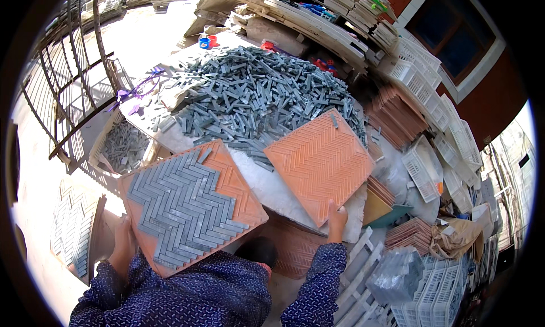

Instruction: The person arranges small gray rectangular tiles onto a square board in a herringbone pattern. They pick tiles from a large pile on a table, place them one by one, and adjust their positions to complete the pattern.

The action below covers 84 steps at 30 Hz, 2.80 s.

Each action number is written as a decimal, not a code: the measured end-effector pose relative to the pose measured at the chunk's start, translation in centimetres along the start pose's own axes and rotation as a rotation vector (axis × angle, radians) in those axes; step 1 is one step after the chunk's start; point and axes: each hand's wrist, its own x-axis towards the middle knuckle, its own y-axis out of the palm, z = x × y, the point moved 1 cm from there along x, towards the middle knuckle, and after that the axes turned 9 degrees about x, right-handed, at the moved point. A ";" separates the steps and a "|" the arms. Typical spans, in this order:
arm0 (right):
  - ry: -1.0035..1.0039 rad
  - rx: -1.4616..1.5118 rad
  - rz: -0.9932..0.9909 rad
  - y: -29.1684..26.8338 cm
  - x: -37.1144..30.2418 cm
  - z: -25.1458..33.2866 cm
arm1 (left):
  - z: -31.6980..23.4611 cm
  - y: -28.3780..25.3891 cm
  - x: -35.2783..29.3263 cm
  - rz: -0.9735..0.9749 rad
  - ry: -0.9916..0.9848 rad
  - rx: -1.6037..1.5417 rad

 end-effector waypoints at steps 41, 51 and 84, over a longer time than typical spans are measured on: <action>-0.764 -0.398 0.847 36.3 -12.3 12.4 | 2.2 -1.6 5.5 -0.156 0.121 -0.027; -0.577 -0.108 0.693 32.5 -13.0 12.7 | 2.8 -3.8 6.5 -0.186 0.175 0.240; 0.156 0.422 0.323 15.3 -23.0 0.4 | -1.3 18.3 9.0 0.702 0.946 1.786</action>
